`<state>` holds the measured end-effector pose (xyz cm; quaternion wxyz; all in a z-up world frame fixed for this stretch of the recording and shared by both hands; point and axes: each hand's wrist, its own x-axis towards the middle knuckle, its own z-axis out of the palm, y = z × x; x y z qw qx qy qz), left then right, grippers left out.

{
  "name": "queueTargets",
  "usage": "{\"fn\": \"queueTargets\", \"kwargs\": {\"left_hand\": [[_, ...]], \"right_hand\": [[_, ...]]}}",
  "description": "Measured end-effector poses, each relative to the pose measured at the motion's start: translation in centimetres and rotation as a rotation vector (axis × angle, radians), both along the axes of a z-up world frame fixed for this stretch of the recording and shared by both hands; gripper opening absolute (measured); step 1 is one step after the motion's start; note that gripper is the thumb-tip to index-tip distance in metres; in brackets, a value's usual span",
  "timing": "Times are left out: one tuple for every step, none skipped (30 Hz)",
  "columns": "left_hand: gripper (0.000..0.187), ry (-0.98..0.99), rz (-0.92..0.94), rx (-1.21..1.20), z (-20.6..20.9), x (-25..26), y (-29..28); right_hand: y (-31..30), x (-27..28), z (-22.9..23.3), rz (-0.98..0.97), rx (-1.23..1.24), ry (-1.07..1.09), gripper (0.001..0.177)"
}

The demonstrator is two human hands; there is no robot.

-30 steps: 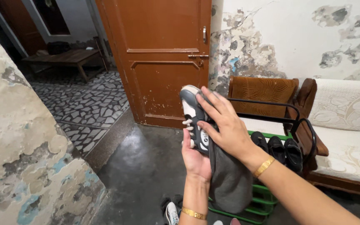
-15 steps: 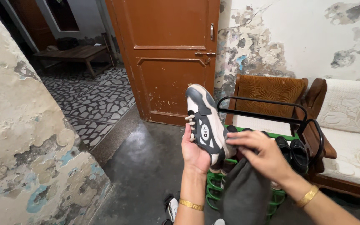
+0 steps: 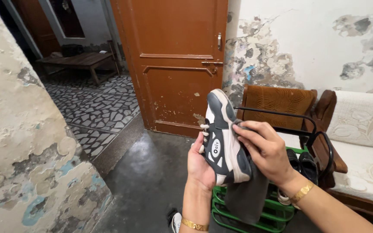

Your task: The person wipes several pairs of shoes with a cloth, handling them one at a time. They pick up each shoe, wipe the upper and sole, then place it back on the shoe rack or floor.

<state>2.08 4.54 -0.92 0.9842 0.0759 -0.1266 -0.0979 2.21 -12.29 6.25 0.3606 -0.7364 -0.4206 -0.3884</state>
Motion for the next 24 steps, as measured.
{"fn": "queueTargets", "kwargs": {"left_hand": [[0.053, -0.004, -0.006, -0.005, 0.2, 0.2, 0.2], [0.053, -0.004, -0.014, -0.009, 0.3, 0.2, 0.2], [0.053, -0.005, -0.021, -0.012, 0.3, 0.3, 0.3], [0.051, 0.003, -0.007, -0.001, 0.3, 0.3, 0.2], [0.049, 0.011, 0.007, 0.009, 0.2, 0.4, 0.1], [0.047, 0.017, 0.017, 0.019, 0.1, 0.5, -0.2], [0.047, 0.017, 0.002, 0.023, 0.0, 0.6, -0.4], [0.048, 0.017, -0.009, 0.025, -0.2, 0.5, -0.5], [0.048, 0.018, -0.021, 0.027, -0.5, 0.5, -0.6], [0.048, 0.013, -0.025, -0.002, -0.8, 0.4, -0.7], [0.047, 0.009, -0.03, -0.031, -1.1, 0.4, -0.8], [0.046, 0.001, -0.032, -0.059, -1.3, 0.4, -0.7], [0.046, 0.028, -0.006, -0.074, -1.4, 0.6, -0.5], [0.046, 0.054, 0.019, -0.09, -1.5, 0.8, -0.4], [0.046, 0.08, 0.044, -0.107, -1.7, 0.9, -0.2], [0.048, 0.077, 0.051, -0.11, -1.9, 1.0, 0.0], [0.05, 0.074, 0.058, -0.112, -2.1, 1.2, 0.5], [0.052, 0.073, 0.065, -0.114, -2.3, 1.3, 1.0], [0.051, 0.097, 0.095, -0.11, -2.5, 1.6, 1.2], [0.05, 0.125, 0.124, -0.104, -2.8, 1.8, 1.4], [0.049, 0.154, 0.153, -0.098, -3.0, 2.0, 1.6], [0.049, 0.172, 0.16, -0.104, -3.2, 2.2, 1.7], [0.048, 0.191, 0.166, -0.109, -3.4, 2.4, 1.9], [0.048, 0.207, 0.172, -0.117, -3.5, 2.7, 2.0]], "right_hand": [[0.0, 0.1, 0.2, -0.004, -0.007, -0.051, 0.03], [0.0, 0.4, 0.5, -0.009, -0.013, -0.1, 0.029], [0.0, 0.9, 1.1, -0.013, -0.019, -0.148, 0.028], [0.0, 1.5, 1.9, -0.026, -0.004, -0.162, 0.027], [0.1, 2.3, 2.6, -0.039, 0.01, -0.177, 0.026], [0.2, 2.9, 3.3, -0.056, 0.024, -0.193, 0.025], [0.2, 3.3, 3.8, -0.056, 0.034, -0.193, 0.023], [0.4, 3.6, 4.1, -0.052, 0.044, -0.193, 0.022], [0.6, 3.6, 4.2, -0.048, 0.054, -0.192, 0.02], [0.8, 3.3, 4.0, -0.042, 0.05, -0.17, 0.021], [0.9, 2.8, 3.5, -0.036, 0.046, -0.149, 0.022], [1.2, 2.4, 3.0, -0.028, 0.042, -0.13, 0.023], [1.3, 1.9, 2.3, -0.011, 0.029, -0.104, 0.025], [1.3, 1.4, 1.5, 0.005, 0.013, -0.078, 0.027], [1.2, 1.0, 0.7, 0.021, -0.003, -0.052, 0.029], [1.0, 0.6, -0.1, 0.032, -0.026, 0.001, 0.031], [0.7, 0.2, -1.0, 0.043, -0.05, 0.055, 0.032], [0.5, 0.0, -1.8, 0.054, -0.072, 0.11, 0.034], [0.2, 0.1, -2.4, 0.06, -0.094, 0.107, 0.033], [-0.3, 0.0, -3.1, 0.066, -0.115, 0.11, 0.033], [-0.8, 0.0, -3.7, 0.072, -0.135, 0.112, 0.033], [-1.3, 0.0, -4.3, 0.085, -0.152, 0.122, 0.033], [-1.8, 0.0, -4.8, 0.098, -0.169, 0.133, 0.034], [-2.3, 0.0, -5.2, 0.111, -0.189, 0.142, 0.034]]}}
